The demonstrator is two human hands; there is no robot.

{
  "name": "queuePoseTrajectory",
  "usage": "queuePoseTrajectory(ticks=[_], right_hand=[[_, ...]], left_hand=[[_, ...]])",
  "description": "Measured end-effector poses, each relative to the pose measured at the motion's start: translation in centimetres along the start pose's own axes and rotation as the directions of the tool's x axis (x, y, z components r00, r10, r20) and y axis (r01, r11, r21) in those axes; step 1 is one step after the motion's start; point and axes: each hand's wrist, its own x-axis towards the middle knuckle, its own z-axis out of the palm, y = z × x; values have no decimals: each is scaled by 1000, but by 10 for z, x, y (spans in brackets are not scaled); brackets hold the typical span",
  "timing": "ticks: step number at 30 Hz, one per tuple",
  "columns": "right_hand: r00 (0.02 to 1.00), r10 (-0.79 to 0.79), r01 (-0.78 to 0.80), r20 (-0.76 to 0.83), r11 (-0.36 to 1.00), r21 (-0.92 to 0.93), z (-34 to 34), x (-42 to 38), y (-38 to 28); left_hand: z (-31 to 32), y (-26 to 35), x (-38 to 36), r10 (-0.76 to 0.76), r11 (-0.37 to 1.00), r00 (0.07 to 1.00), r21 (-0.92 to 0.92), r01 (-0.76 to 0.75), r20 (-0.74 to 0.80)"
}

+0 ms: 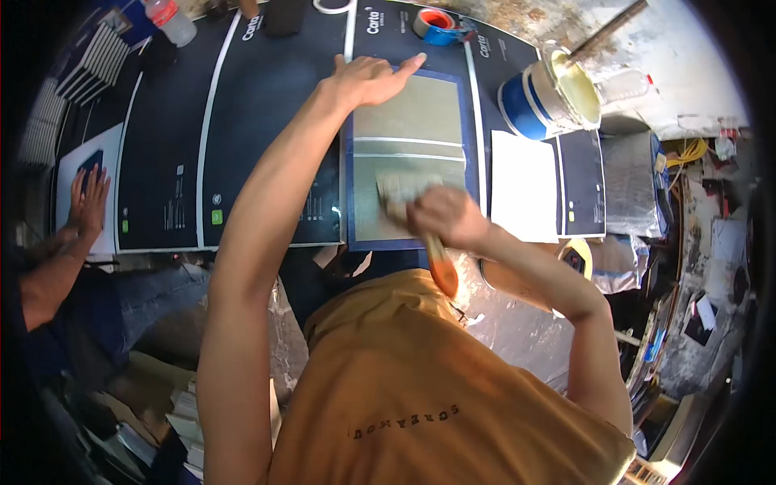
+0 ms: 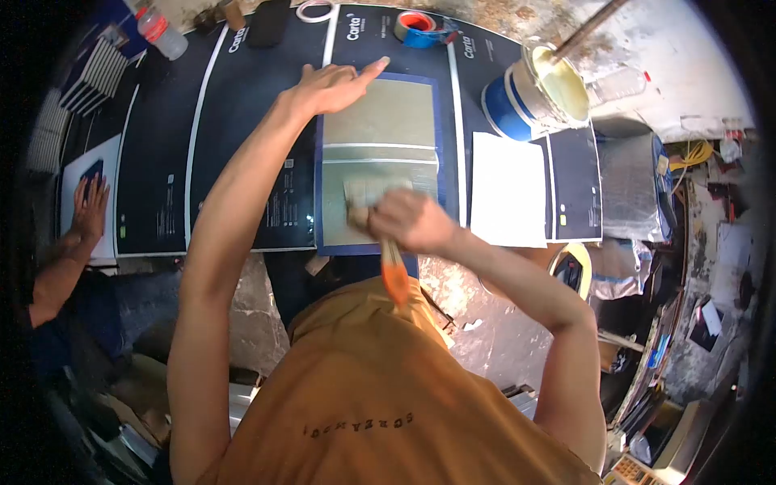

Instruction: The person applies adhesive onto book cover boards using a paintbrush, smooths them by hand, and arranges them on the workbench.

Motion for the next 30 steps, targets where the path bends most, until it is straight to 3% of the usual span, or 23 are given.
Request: queuePoseTrajectory(ticks=[3, 6, 8, 10, 12, 13, 14, 16, 18, 22, 24, 26, 27, 28, 29, 30], right_hand=[[989, -148, 139, 27, 966, 220, -33, -11, -52], [989, -139, 148, -54, 964, 221, -57, -16, -47], [962, -171, 182, -212, 983, 34, -54, -8, -16], [993, -70, 62, -91, 994, -86, -63, 14, 12], [998, -14, 14, -65, 1000, 5, -48, 23, 33], [997, -61, 60, -56, 998, -10, -35, 13, 35], [992, -110, 113, 61, 993, -32, -29, -4, 32], [990, -136, 137, -25, 990, 45, -29, -24, -3], [970, -220, 202, 107, 967, 157, -59, -33, -28], [991, -119, 123, -65, 990, 65, -80, -30, -23], [986, -36, 21, -165, 995, -94, -75, -3, -5], [986, 78, -73, -145, 997, 37, -53, 12, 7], [980, 108, -126, 165, 987, 102, -27, 1, -3], [881, 97, -187, 463, 970, 153, -5, -10, -22], [974, -74, 110, -213, 981, 161, -18, -7, -41], [995, -99, 100, -15, 972, 213, -30, -14, -61]], left_hand=[[-16, 11, -6, -53, 995, 993, 89, 44, 102], [1, -1, 6, 16, 1000, 999, 5, -16, -41], [-7, 6, -2, -11, 1000, 1000, 8, 11, 23], [-8, 12, -5, -22, 1000, 999, 20, 21, 47], [-7, 15, -5, -30, 999, 999, 31, 29, 33], [-6, 16, -6, -42, 999, 999, 23, 41, 22], [-8, 16, -4, -47, 998, 998, 35, 45, 37], [-11, 19, -7, -76, 996, 994, 57, 71, 78], [-4, 13, 0, -66, 997, 997, 48, 65, 27], [-1, 11, 4, -68, 994, 997, 84, 64, 40], [2, 10, 7, -73, 993, 997, 96, 72, 1], [5, 12, 7, -65, 994, 997, 90, 68, -40], [5, 16, 3, -59, 994, 997, 94, 64, -53], [6, 17, 1, -63, 993, 996, 93, 69, -67], [4, 17, 2, -85, 990, 996, 112, 87, -24], [1, 18, 3, -110, 986, 994, 130, 106, 21]])
